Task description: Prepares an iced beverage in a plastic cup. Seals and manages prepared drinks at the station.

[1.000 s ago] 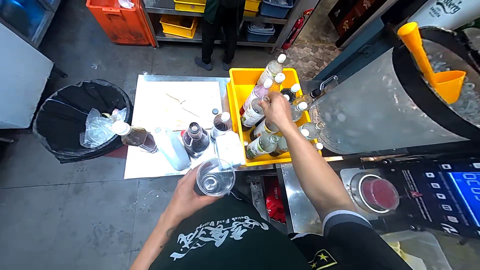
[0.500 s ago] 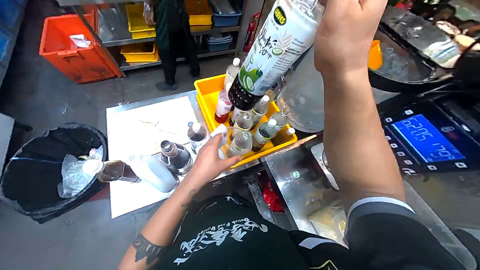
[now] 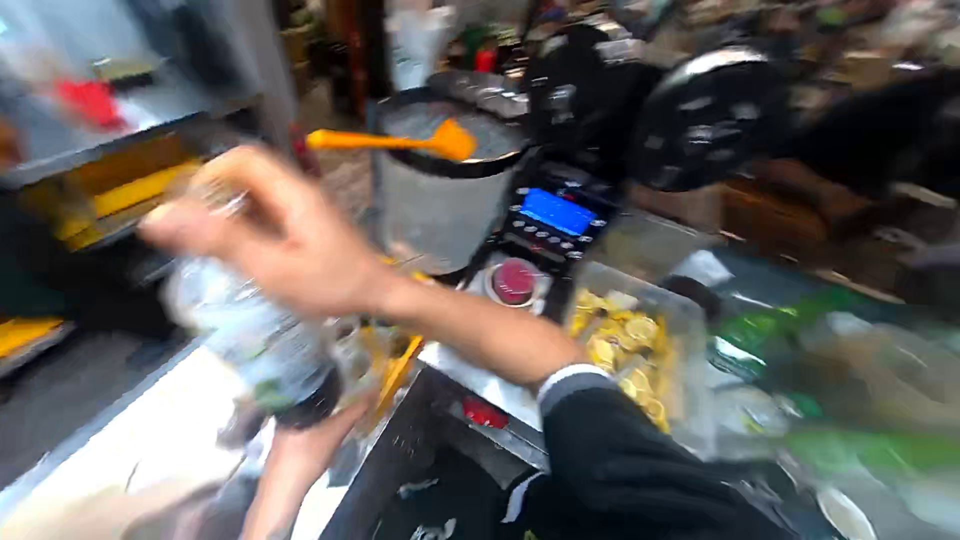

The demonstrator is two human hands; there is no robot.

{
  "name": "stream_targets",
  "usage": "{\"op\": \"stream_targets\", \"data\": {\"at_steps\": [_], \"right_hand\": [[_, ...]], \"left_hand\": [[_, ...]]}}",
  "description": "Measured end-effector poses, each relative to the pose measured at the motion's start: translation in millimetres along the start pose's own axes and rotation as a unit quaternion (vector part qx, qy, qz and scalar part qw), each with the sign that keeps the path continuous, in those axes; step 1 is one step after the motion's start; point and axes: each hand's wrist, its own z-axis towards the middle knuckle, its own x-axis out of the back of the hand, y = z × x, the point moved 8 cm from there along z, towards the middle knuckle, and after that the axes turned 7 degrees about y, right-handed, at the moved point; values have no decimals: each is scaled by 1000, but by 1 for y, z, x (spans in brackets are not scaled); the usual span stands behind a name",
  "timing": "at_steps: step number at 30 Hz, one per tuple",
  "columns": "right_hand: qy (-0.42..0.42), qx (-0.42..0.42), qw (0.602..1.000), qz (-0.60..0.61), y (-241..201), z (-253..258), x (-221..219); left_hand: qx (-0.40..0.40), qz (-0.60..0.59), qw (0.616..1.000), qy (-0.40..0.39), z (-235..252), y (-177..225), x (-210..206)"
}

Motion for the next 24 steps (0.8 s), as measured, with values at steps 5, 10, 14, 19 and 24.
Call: {"op": "stream_targets", "data": {"at_steps": [5,10,14,19,24], "right_hand": [[-73,-28,997,8,17,-26,3],[-63,19,996,66,-14,-24,20],[-125,161,979,-31,-51,-4,33],[-233,199,918,-250,-33,-2,31],[-339,175,854,-353,25,-25,20]], "left_hand": [[1,52,998,-38,9,-1,7],[22,129,991,-29,17,4,12],[102,123,984,-72,15,-26,22],[8,25,999,40,13,0,69],[-50,9,999,20,15,32,83]]}}
